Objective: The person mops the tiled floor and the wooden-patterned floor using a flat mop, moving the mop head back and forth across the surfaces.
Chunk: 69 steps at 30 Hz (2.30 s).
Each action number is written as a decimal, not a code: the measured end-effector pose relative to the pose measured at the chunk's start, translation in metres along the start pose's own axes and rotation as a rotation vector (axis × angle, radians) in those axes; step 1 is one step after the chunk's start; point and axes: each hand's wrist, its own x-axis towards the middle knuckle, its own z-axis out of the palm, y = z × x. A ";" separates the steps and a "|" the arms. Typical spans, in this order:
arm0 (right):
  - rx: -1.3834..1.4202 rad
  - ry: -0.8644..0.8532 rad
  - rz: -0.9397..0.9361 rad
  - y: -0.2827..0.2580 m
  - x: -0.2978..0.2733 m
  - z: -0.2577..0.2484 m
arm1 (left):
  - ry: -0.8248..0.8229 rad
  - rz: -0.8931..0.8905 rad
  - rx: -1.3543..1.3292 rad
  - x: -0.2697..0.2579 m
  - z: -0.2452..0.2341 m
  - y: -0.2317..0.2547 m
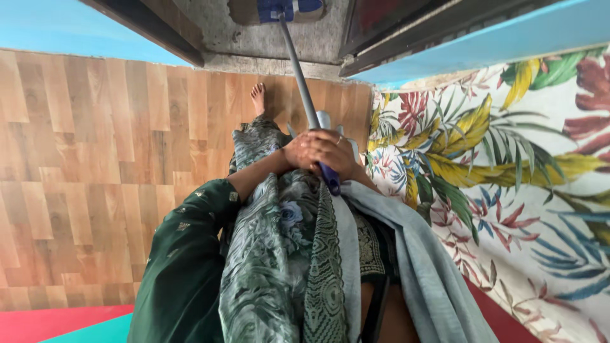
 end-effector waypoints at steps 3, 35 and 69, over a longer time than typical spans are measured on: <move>0.205 0.191 -0.164 0.029 0.006 0.024 | -0.082 0.012 0.010 -0.003 0.013 -0.028; -0.245 -0.510 0.278 0.270 0.083 0.077 | -0.336 0.018 0.565 0.121 -0.226 -0.160; -0.211 0.061 -0.084 0.024 0.027 0.027 | -0.050 0.065 0.222 -0.004 -0.069 -0.014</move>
